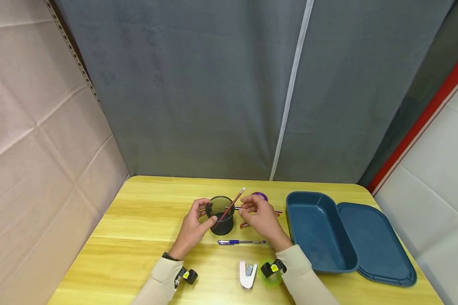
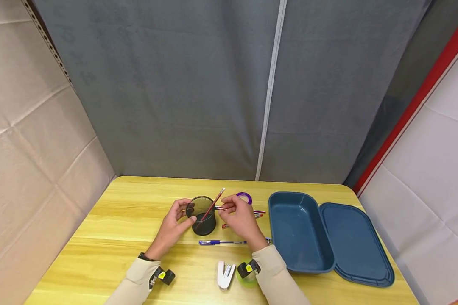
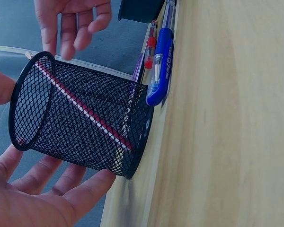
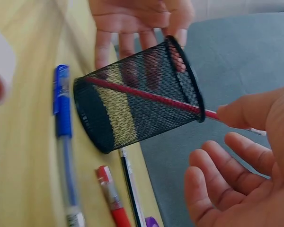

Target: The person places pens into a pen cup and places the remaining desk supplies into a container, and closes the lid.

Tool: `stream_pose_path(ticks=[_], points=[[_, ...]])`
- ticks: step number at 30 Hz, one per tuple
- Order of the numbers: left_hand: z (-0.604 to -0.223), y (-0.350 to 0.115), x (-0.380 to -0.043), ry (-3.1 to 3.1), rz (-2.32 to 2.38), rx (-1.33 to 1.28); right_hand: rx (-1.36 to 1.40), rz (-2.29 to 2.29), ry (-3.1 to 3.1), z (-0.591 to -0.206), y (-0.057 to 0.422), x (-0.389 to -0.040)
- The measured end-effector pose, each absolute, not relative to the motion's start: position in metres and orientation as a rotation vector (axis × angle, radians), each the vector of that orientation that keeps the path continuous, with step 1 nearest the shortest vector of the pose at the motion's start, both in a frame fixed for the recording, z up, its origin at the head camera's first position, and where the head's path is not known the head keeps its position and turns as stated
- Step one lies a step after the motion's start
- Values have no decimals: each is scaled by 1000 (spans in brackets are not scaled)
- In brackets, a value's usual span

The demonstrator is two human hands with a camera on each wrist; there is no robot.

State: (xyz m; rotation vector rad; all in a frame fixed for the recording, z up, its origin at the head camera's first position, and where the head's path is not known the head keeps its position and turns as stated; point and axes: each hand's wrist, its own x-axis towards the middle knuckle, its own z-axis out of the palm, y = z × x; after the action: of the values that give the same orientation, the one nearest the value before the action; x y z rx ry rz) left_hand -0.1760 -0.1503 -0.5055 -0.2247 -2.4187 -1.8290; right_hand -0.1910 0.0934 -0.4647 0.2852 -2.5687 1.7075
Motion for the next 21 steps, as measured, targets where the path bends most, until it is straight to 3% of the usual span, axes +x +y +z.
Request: stream_pose_path(ticks=[21], points=[[-506,-149,-176,-2412,-1843,-229,572,1307,-2812,-503,107,-164]])
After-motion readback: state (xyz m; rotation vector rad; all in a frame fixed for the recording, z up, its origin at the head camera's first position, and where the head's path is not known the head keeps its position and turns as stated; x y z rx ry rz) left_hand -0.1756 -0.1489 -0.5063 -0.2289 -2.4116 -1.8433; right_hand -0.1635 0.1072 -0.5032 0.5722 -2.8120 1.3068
